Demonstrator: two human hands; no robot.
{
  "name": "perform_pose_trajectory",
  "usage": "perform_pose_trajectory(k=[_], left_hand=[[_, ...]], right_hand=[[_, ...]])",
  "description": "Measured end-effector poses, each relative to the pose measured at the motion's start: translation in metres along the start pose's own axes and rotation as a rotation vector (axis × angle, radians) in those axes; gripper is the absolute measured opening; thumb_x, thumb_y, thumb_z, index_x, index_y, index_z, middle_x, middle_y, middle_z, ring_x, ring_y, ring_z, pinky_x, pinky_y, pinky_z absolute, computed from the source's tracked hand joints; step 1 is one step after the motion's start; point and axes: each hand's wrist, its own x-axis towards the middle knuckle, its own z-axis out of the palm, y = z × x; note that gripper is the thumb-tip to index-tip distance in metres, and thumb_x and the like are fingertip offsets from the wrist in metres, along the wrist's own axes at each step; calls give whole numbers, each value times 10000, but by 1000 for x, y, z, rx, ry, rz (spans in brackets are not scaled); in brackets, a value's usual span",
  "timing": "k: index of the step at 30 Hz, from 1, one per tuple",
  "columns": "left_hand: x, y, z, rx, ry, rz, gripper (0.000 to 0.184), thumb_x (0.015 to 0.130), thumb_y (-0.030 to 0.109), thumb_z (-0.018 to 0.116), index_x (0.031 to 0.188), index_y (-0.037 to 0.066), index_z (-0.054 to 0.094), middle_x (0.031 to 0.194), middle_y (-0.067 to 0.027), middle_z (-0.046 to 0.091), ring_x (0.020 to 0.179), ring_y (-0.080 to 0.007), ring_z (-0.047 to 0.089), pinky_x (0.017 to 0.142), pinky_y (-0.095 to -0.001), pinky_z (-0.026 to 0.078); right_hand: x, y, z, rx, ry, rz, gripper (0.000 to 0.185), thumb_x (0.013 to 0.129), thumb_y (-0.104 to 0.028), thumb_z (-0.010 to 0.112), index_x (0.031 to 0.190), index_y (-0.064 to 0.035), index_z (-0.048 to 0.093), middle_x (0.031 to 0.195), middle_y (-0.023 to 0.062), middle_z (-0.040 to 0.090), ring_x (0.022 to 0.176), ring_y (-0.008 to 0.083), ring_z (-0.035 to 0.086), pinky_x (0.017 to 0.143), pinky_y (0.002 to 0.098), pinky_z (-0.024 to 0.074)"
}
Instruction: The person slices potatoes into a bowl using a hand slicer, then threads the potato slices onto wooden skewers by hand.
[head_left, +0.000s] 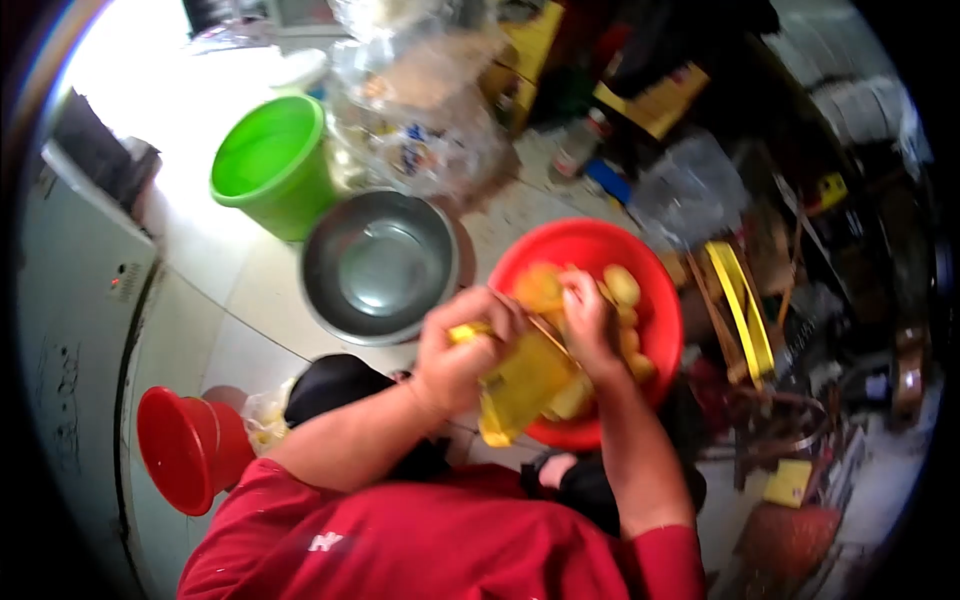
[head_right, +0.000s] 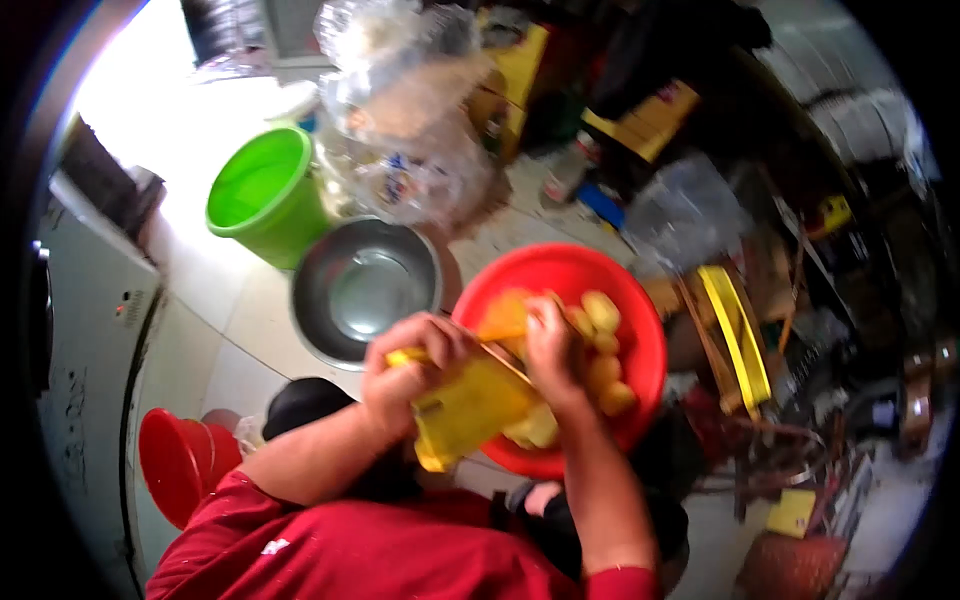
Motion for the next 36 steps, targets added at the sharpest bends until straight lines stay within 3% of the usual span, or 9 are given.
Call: perform_pose_trajectory(k=[4, 7, 12, 16, 19, 20, 28, 34, 36], left_hand=[[2, -9, -3, -47, -3, 22, 323, 719, 348, 581, 737, 36, 499, 832, -105, 553, 942, -258, 535, 949, -392, 388], [5, -9, -4, -23, -24, 33, 301, 725, 331, 548, 750, 36, 493, 830, -106, 546, 956, -268, 525, 962, -399, 380], [7, -5, -1, -25, -11, 2, 232, 664, 250, 503, 735, 32, 471, 846, -115, 540, 984, -274, 517, 965, -399, 378], [6, 2, 5, -7, 39, -39, 187, 645, 201, 484, 729, 34, 466, 858, -121, 544, 993, -284, 515, 969, -399, 375], [4, 0, 2, 2, 10, 4, 163, 642, 151, 466, 737, 21, 491, 867, -128, 556, 965, -268, 524, 958, -387, 388], [4, -3, 1, -26, -1, 25, 168, 644, 131, 461, 744, 6, 513, 863, -126, 563, 933, -247, 530, 944, -375, 403], [2, -9, -10, -40, -112, 15, 173, 688, 192, 449, 764, 38, 465, 889, -132, 527, 1041, -308, 498, 970, -424, 365], [5, -3, -15, -322, -206, 25, 211, 810, 279, 487, 822, 83, 408, 883, -73, 449, 1061, -286, 471, 1022, -434, 314], [8, 5, -18, -354, -185, -3, 138, 754, 200, 420, 812, 78, 390, 871, -82, 427, 1052, -302, 441, 1008, -431, 299]], right_hand=[[-3, -5, 2, 5, 138, 60, 167, 889, -128, 515, 1017, -43, 579, 867, 160, 654, 821, 324, 644, 729, 395, 501], [-9, -13, -12, 136, 77, 228, 183, 876, -102, 491, 1021, -38, 581, 706, 90, 620, 636, 192, 594, 638, 333, 485], [-36, -54, -20, 401, -23, 290, 220, 878, -81, 508, 1078, -14, 570, 678, -8, 553, 618, 71, 519, 602, 248, 457], [-79, -123, -22, 457, -71, -40, 291, 848, -67, 628, 1122, -21, 541, 805, 26, 579, 720, 116, 568, 690, 255, 483], [-90, -169, -36, 307, -161, -278, 476, 712, -141, 764, 1114, -29, 535, 988, 141, 576, 909, 297, 579, 820, 366, 465], [-92, -174, -34, 262, -107, -370, 450, 715, -88, 754, 1115, -42, 551, 980, 97, 582, 855, 238, 596, 775, 324, 486], [-109, -175, -55, 271, 112, -531, 214, 745, 19, 629, 937, -71, 606, 846, 88, 577, 813, 281, 597, 731, 361, 489], [-190, -98, -179, -345, 518, -165, 108, 763, -14, 670, 865, -43, 647, 811, 88, 647, 746, 202, 634, 672, 309, 503], [-246, -56, -219, -495, 613, 154, 125, 759, -47, 656, 880, -77, 646, 798, 120, 630, 733, 300, 625, 666, 377, 506]])
